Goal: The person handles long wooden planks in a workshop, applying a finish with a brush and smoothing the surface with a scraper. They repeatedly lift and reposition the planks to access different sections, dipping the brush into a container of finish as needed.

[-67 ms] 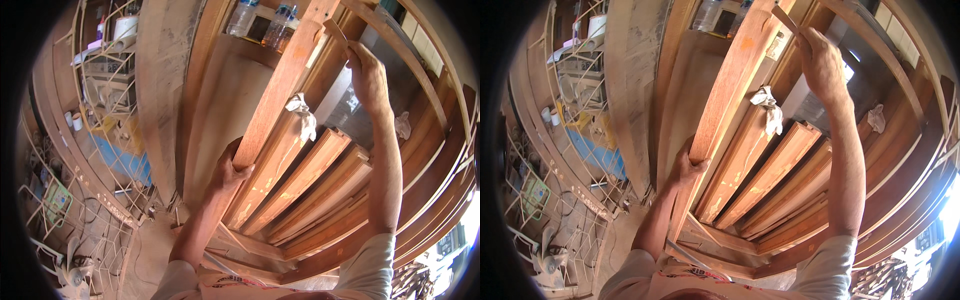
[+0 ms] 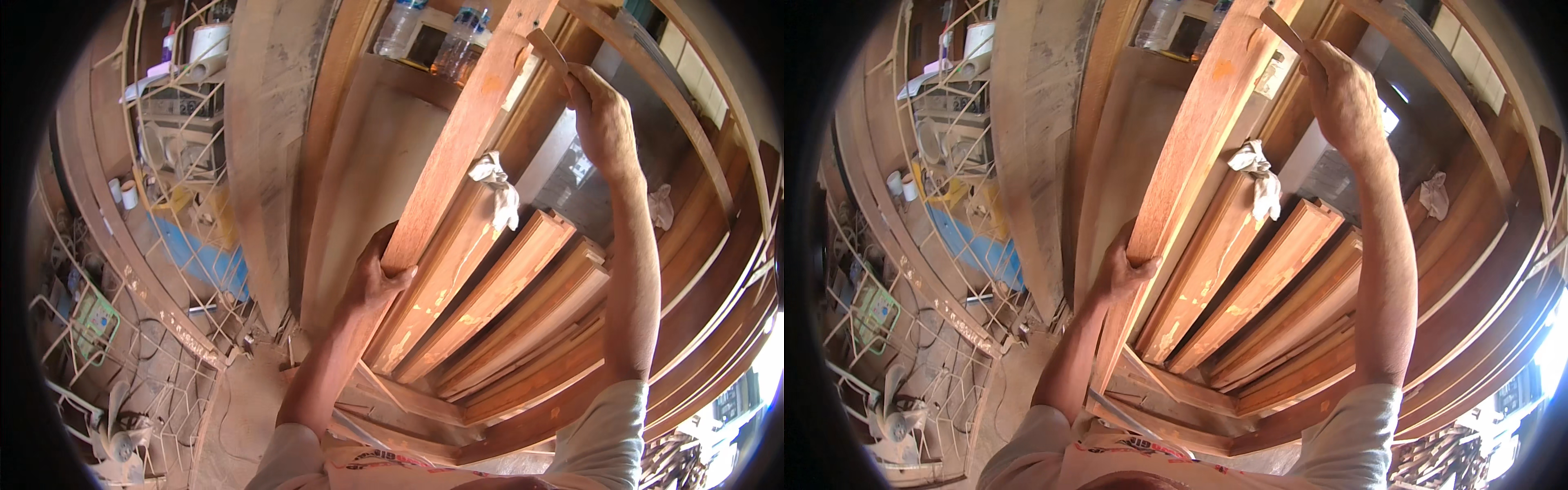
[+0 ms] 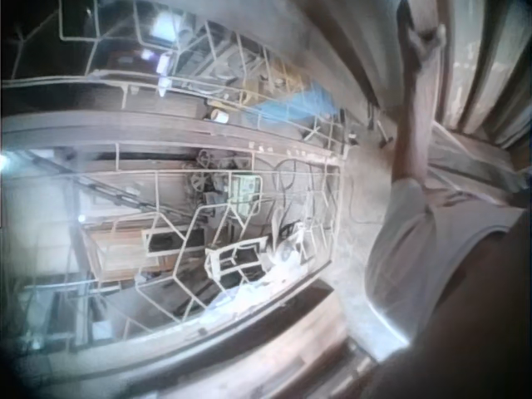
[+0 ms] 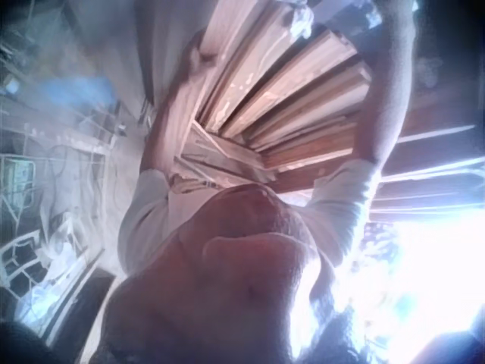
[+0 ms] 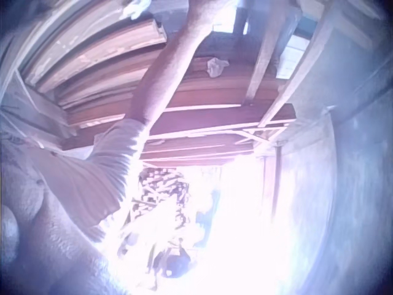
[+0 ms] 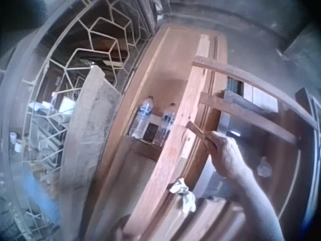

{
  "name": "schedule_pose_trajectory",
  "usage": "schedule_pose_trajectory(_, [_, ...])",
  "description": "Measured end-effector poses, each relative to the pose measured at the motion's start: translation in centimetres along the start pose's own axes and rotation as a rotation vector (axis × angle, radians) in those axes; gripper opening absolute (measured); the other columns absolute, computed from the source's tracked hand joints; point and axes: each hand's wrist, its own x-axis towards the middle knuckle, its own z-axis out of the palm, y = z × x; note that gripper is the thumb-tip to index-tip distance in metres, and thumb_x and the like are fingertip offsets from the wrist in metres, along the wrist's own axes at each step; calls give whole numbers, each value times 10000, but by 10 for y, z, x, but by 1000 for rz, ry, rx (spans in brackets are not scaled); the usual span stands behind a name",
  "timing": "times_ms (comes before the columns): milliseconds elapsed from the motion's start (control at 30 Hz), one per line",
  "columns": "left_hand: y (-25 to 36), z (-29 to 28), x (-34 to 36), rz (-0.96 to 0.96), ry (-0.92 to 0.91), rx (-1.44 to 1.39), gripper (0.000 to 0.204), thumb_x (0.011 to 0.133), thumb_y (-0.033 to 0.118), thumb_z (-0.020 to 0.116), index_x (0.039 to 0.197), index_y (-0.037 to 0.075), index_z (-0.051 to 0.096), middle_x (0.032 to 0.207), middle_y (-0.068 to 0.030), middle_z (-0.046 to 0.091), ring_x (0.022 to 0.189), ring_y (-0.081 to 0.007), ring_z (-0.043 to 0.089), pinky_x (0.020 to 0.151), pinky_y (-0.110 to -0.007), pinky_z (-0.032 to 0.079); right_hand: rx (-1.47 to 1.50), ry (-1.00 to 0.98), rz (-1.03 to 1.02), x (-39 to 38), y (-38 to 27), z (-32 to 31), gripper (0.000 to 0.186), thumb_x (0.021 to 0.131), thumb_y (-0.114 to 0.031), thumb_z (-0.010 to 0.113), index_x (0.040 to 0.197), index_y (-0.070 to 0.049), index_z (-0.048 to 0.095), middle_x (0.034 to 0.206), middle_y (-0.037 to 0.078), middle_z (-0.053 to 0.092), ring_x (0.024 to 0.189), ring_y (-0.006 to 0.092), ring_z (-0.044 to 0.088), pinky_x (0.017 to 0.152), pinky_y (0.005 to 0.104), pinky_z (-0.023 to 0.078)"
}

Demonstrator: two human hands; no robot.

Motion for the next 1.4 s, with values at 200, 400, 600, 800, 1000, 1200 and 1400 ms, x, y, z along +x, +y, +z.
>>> schedule_pose_trajectory(200, [-12, -7, -1, 51, 6, 69, 755, 878, 29, 747, 1527, -11, 363, 1418, -180, 542, 1291, -245, 570, 1037, -375, 549, -4, -224, 73, -8, -17, -8, 228, 1041, -182, 554, 1132, -10, 674, 896, 182, 712, 867, 360, 716, 787, 451, 551])
schedule_pose_trajectory(400, [-12, -8, 1, 74, -7, 113, 765, 893, 41, 738, 1546, 6, 340, 1380, -167, 564, 1220, -206, 611, 951, -335, 593, 33, -142, 45, 2, -30, -6, 246, 1032, -155, 570, 1191, -14, 695, 902, 184, 734, 873, 310, 748, 800, 436, 574])
schedule_pose_trajectory(600, [-10, -9, 5, 146, -23, 165, 776, 860, 52, 781, 1522, -15, 382, 1444, -192, 504, 1304, -269, 568, 1019, -355, 574, -89, 53, 69, 40, -5, -1, 323, 1026, -249, 573, 1246, -47, 694, 959, 189, 741, 942, 355, 735, 844, 450, 559])
schedule_pose_trajectory(800, [-22, -16, 8, 177, -24, 204, 848, 836, 97, 823, 1540, -12, 364, 1483, -214, 459, 1372, -304, 511, 1032, -365, 570, -197, 22, 84, 45, -16, 14, 324, 1041, -223, 540, 1294, -75, 679, 1107, 231, 703, 1022, 413, 688, 882, 481, 545])
schedule_pose_trajectory(1000, [-11, -17, 7, 203, -54, 355, 870, 826, 57, 807, 1554, 14, 333, 1483, -213, 443, 1393, -334, 481, 1124, -422, 497, -431, 11, -43, 37, -35, 13, 334, 1046, -147, 544, 1361, -106, 645, 1154, 171, 698, 1016, 382, 695, 878, 441, 574])
schedule_pose_trajectory(1200, [-9, -19, 9, 211, -46, 318, 949, 785, 140, 851, 1557, -34, 326, 1495, -269, 409, 1386, -431, 465, 1163, -474, 449, -922, -198, 50, 28, -65, 17, 415, 1070, -175, 525, 1484, -151, 527, 1133, 120, 700, 1022, 280, 724, 869, 432, 613])
schedule_pose_trajectory(1400, [-20, -16, 7, 247, -43, 349, 972, 786, 156, 858, 1560, -43, 304, 1501, -273, 393, 1397, -432, 444, 1166, -487, 444, -893, -218, 8, 44, -93, 4, 403, 1080, -158, 502, 1478, -200, 536, 1083, 126, 709, 971, 282, 739, 838, 455, 620])
